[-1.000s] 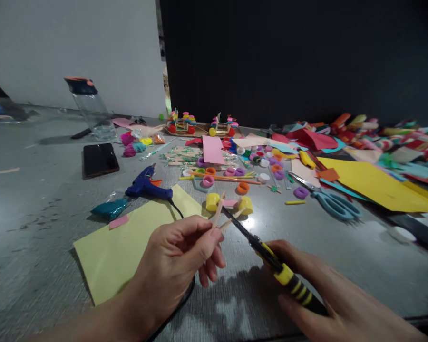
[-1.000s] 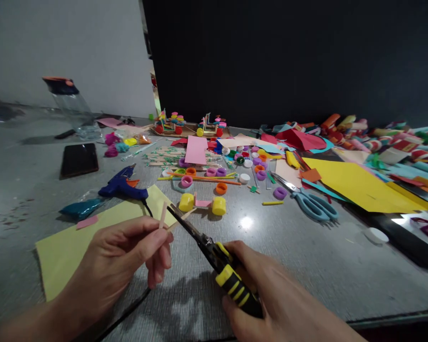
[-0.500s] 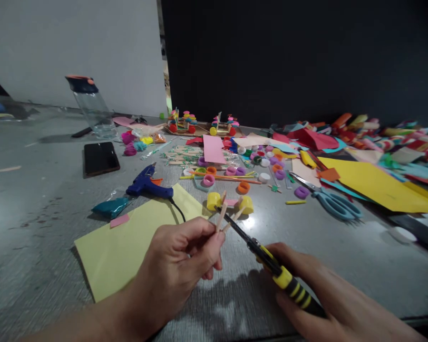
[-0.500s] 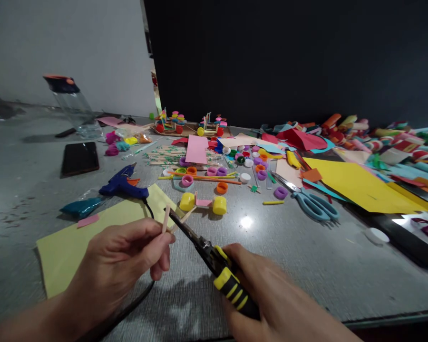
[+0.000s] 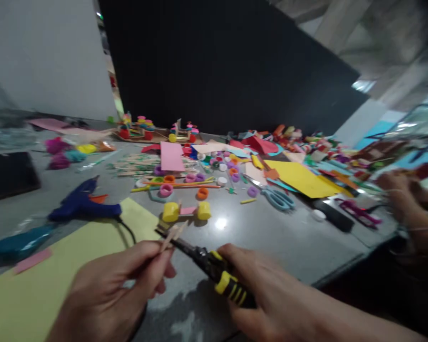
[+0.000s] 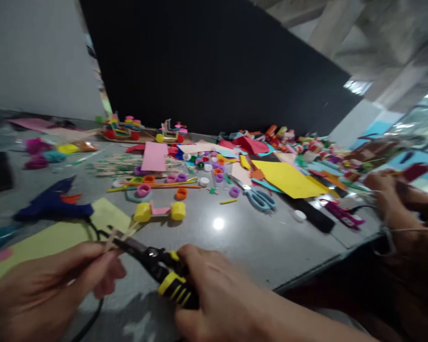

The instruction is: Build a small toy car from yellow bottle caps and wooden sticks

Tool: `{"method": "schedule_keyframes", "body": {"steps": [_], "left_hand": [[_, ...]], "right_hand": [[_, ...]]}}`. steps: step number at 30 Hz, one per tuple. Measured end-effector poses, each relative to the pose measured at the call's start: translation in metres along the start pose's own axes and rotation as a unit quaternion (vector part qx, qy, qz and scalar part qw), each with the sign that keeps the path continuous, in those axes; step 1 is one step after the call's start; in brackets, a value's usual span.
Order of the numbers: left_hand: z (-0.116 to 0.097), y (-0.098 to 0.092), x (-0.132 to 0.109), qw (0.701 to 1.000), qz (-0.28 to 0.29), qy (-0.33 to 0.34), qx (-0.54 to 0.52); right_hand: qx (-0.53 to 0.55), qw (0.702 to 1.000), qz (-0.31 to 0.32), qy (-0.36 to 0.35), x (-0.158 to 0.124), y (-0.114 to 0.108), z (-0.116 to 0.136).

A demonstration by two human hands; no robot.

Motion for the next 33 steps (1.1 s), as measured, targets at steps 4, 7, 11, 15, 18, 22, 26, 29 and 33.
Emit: {"method": "schedule_keyframes", "body": {"steps": [4,7,11,15,18,22,26,29,33], "left_hand": [[-0.020,0.006,0.003,0.995,0.051,0.054,0.063],[-0.019,0.010,0.006,0.995,0.082,0.030,0.039],[-0.010,0.016,0.004,0.991,0.123,-0.017,-0.043],[-0.009,0.016,0.002,0.990,0.135,-0.019,-0.038],[-0.011,0.016,0.002,0.992,0.126,-0.009,-0.020],[-0.008,0.020,0.001,0.991,0.130,-0.012,-0.020],[-0.017,0.016,0.003,0.993,0.099,0.040,0.047],[-0.024,0.010,0.003,0.990,0.068,0.071,0.102],[-0.028,0.007,0.002,0.987,0.056,0.087,0.125]], "right_hand": [[0.009,0.999,-0.036,-0.014,0.001,0.001,-0.001],[0.024,0.998,-0.037,-0.038,0.003,0.002,0.002],[0.022,0.998,-0.037,-0.039,0.005,0.001,0.002],[-0.013,0.997,-0.047,-0.054,0.006,0.005,0.000],[-0.040,0.996,-0.056,-0.060,0.006,0.008,-0.003],[-0.063,0.996,-0.049,-0.047,0.007,0.009,-0.007],[-0.066,0.996,-0.041,-0.031,0.006,0.008,-0.006],[-0.051,0.997,-0.050,-0.036,0.005,0.005,-0.002],[-0.023,0.997,-0.060,-0.038,0.003,0.003,0.000]]}}
Point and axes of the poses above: each hand's wrist, its own x-axis towards the middle knuckle, its own y-axis out of the palm, z = x × y, the point moved 9 cm from there along x, towards the middle knuckle, and after that the axes turned 5 degrees about z, right-handed, at the moved point
